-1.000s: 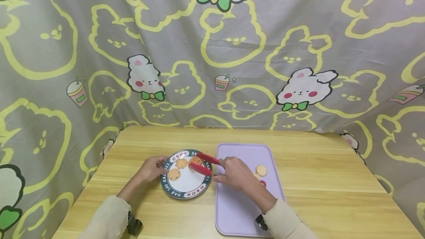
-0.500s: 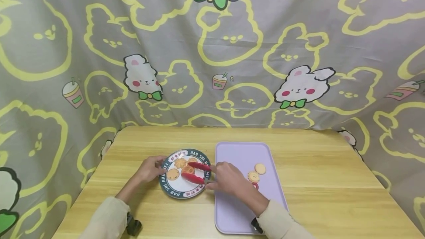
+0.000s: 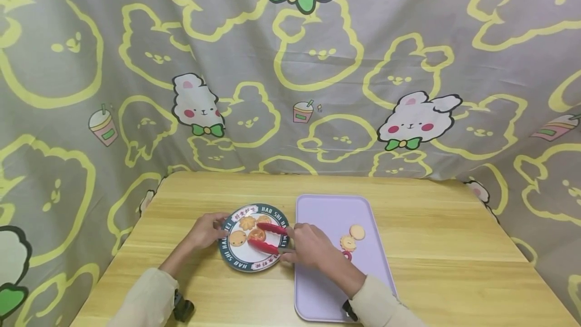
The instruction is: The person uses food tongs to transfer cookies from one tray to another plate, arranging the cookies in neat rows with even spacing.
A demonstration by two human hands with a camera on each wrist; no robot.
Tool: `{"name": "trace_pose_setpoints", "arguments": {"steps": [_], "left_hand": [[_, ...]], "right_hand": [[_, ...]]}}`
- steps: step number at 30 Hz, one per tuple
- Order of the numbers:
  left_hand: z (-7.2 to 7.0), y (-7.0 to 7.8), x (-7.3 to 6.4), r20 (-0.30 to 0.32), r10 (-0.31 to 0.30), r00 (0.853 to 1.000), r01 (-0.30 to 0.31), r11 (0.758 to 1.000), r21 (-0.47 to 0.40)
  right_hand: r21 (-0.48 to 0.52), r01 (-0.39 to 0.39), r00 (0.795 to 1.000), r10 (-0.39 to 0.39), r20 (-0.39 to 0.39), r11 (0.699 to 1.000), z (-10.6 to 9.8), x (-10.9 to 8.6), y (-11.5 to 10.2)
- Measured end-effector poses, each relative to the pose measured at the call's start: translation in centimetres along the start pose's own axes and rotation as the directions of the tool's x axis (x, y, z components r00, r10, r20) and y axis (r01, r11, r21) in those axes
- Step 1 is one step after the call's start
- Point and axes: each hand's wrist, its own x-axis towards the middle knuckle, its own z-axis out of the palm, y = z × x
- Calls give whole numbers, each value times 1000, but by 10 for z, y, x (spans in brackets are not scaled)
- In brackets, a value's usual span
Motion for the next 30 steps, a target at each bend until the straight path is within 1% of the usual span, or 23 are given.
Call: {"name": "trace_pose_setpoints", "arguments": {"steps": [5,9,13,20,25,30], "left_hand": [[0,1,0,-1,-14,1000,14,1000,-5],[1,1,1,-1,-12,1000,12,1000,-6],[2,-1,1,2,-24,1000,24,1000,-5],[2,-1,1,5,-24,1000,24,1000,-14],[2,-1,1,6,-22,1000,22,1000,-2],[3,-1,1,4,-26,1000,26,1000,-6]], "right_hand": [[11,-27,1000,27,8,1000,-3,-4,4],[32,-71,997,71,13,997,-8,-9,12],[59,-125,992,124,24,990,-14,-17,24],[138,-221,975,218,34,966,-23,-38,49],[137,-220,975,221,12,966,-27,-56,68],[119,-169,984,174,-32,978,-29,-75,85]]}}
